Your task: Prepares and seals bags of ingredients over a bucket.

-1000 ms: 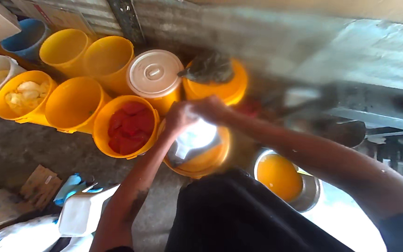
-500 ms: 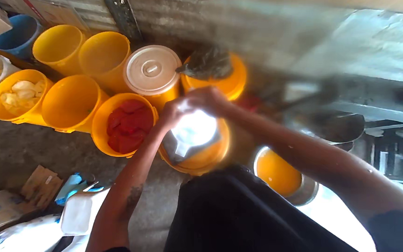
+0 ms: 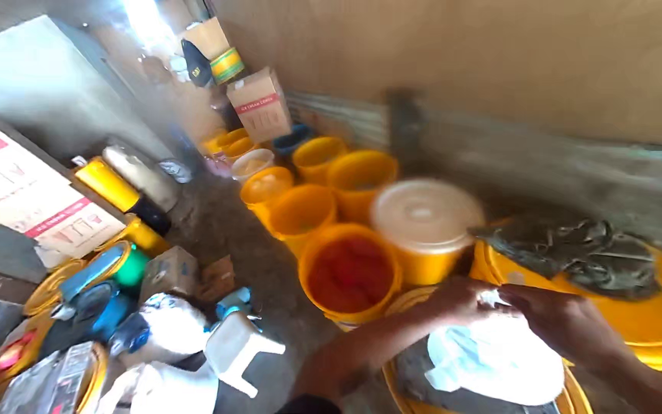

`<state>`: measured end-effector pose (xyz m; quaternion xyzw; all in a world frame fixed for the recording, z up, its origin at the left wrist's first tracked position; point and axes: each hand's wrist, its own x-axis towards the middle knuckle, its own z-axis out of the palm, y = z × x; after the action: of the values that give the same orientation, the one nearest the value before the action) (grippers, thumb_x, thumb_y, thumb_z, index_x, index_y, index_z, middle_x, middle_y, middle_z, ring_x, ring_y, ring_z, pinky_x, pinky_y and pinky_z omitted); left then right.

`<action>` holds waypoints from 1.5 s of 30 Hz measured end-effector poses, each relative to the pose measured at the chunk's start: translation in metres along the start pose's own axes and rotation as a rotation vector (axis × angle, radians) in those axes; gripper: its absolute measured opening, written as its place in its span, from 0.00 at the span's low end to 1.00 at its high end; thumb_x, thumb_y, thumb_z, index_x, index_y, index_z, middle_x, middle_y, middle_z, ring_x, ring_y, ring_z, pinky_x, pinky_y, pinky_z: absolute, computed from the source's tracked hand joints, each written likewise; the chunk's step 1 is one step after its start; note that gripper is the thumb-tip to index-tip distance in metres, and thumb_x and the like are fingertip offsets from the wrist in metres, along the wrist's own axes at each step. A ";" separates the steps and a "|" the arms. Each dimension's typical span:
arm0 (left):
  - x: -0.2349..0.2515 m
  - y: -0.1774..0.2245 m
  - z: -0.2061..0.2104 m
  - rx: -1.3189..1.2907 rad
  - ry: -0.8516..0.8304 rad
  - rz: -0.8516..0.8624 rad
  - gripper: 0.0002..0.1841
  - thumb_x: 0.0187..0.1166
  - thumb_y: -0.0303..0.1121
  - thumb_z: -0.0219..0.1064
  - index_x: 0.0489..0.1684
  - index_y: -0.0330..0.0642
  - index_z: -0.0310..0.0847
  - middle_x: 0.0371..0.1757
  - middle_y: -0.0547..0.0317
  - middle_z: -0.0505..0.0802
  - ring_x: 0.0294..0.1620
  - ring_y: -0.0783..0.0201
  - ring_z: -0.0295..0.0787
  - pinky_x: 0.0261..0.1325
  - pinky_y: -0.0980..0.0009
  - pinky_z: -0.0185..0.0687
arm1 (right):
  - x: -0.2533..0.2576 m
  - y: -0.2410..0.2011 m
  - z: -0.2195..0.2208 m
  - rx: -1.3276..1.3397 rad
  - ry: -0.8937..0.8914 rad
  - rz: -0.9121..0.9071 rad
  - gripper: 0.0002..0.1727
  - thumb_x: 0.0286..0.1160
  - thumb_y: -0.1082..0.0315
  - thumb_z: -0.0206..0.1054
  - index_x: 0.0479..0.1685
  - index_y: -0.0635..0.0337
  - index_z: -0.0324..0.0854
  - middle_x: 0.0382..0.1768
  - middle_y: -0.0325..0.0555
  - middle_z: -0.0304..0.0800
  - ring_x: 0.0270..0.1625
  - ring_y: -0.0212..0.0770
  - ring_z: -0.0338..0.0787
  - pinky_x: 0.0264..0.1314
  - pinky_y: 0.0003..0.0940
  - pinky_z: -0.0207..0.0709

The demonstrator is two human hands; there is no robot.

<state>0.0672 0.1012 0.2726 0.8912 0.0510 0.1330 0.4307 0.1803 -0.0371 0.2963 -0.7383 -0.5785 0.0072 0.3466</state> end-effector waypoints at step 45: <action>0.015 -0.007 -0.017 -0.238 0.425 -0.619 0.14 0.86 0.37 0.64 0.38 0.33 0.87 0.36 0.50 0.91 0.39 0.60 0.88 0.50 0.55 0.85 | 0.003 0.013 0.040 0.091 -0.343 0.477 0.36 0.64 0.49 0.79 0.69 0.64 0.80 0.52 0.64 0.91 0.58 0.66 0.89 0.60 0.69 0.78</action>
<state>0.0769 0.1211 0.2801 0.7301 0.3898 0.1834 0.5304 0.1758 -0.0156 0.2605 -0.8252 -0.4378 0.2390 0.2648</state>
